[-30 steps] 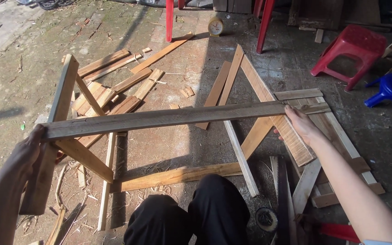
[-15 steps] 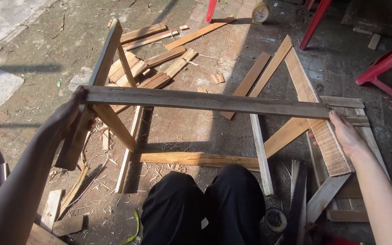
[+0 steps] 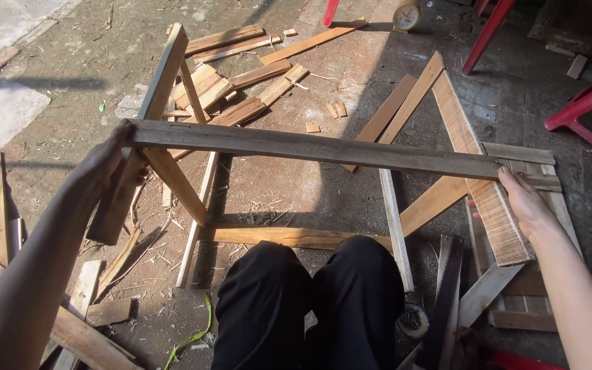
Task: The person sits on the ground assembling a wooden frame from scrap lumber, fitting a long cross rail between two leg frames and hammering the joint to seat it, then stands and picks up a wood strip from a pile of scrap pieces.
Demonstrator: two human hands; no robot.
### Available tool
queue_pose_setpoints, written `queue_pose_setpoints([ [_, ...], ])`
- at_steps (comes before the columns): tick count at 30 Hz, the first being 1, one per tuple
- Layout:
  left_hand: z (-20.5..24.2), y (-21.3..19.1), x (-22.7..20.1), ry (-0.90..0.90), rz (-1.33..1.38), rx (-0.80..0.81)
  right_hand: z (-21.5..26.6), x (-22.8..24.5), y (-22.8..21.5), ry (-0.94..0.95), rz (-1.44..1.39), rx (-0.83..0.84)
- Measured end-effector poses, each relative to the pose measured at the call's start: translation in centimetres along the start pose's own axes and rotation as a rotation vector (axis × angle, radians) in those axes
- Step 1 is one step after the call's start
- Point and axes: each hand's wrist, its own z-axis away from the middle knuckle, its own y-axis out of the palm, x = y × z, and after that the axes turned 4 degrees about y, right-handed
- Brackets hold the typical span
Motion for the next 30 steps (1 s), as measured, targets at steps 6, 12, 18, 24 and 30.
queue_pose_setpoints([
  [6, -0.4, 0.1, -0.1, 0.018, -0.069, -0.003, 0.1, -0.1, 0.4, -0.067, 0.001, 0.009],
  [12, 0.3, 0.6, -1.1, -0.039, -0.154, -0.102, -0.3, -0.3, 0.7, -0.083, 0.077, -0.045],
  [18, 1.2, 1.1, -0.9, 0.316, -0.329, -0.21, 0.6, 0.4, 1.2, -0.065, 0.072, -0.065],
  [24, -3.0, -1.0, 2.7, 0.26, -0.219, -0.185, -0.6, -0.8, 0.0, -0.052, 0.012, -0.036],
  [30, -2.3, -0.9, 2.2, 0.259, -0.263, -0.18, -0.6, -1.0, -0.2, -0.057, -0.035, -0.019],
])
